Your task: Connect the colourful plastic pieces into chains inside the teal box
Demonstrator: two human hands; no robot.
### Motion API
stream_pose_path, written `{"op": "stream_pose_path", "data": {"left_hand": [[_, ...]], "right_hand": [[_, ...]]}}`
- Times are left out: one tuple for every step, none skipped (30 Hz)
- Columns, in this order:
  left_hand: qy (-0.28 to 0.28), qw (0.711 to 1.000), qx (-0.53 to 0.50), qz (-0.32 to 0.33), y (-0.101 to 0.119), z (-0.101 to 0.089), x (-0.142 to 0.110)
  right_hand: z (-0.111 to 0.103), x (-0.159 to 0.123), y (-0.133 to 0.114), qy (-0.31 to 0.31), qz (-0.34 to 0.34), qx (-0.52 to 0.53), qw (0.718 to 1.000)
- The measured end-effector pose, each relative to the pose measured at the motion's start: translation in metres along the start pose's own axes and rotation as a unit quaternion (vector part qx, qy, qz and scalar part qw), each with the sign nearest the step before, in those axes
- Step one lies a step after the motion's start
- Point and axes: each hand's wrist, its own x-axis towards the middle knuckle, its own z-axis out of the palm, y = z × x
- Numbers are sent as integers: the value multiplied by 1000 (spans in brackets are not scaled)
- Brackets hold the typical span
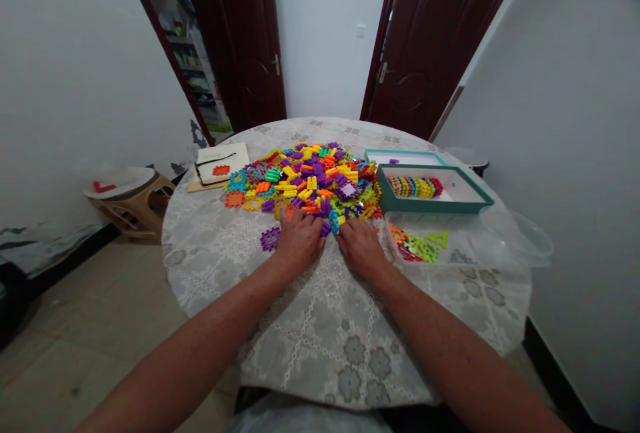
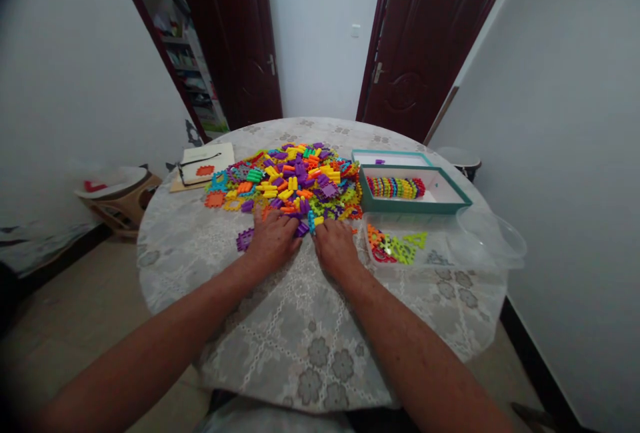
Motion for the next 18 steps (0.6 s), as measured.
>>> {"op": "stream_pose_path", "data": {"left_hand": [[3,1000,-1,0,0,-1,-1],[10,1000,-3,1,-1,-2,-3],[20,1000,-5,4,-2,-3,-5],[30,999,-10,7,-4,-4,-8],[41,999,-17,12,-7,-5,-10],[52,998,-27,18,-10,-6,-11],[64,997,-41,23,-12,-7,-12],[81,995,-60,27,-13,-8,-13],[102,991,-82,30,-14,-10,-12],[126,986,-105,34,-14,-12,-10],[151,979,-129,38,-13,-14,-8],[173,972,-151,43,-11,-17,-5],[188,966,-172,50,-9,-19,-1],[196,960,-190,58,-6,-22,3],[196,956,-206,66,-4,-24,8],[191,954,-220,74,-2,-24,12],[185,952,-230,79,-1,-24,17],[179,952,-236,81,0,-23,22]], "right_hand": [[1,0,1,0,0,9,1000],[2,0,2,1,2,18,1000],[2,-1,4,3,4,27,1000],[2,-2,5,4,6,33,999],[2,-3,6,5,7,36,999],[2,-3,7,5,9,36,999],[1,-4,7,3,10,36,999],[0,-5,7,0,11,35,999],[-1,-5,7,-3,13,36,999],[-1,-5,7,-5,15,38,999],[-1,-4,7,-6,16,40,999],[-1,-4,7,-8,14,44,999],[0,-4,7,-8,9,47,999],[1,-4,7,-8,1,52,999],[2,-4,7,-6,-10,56,998],[2,-4,6,-4,-22,60,998],[3,-5,6,1,-33,63,997],[3,-6,5,7,-40,66,997]]}}
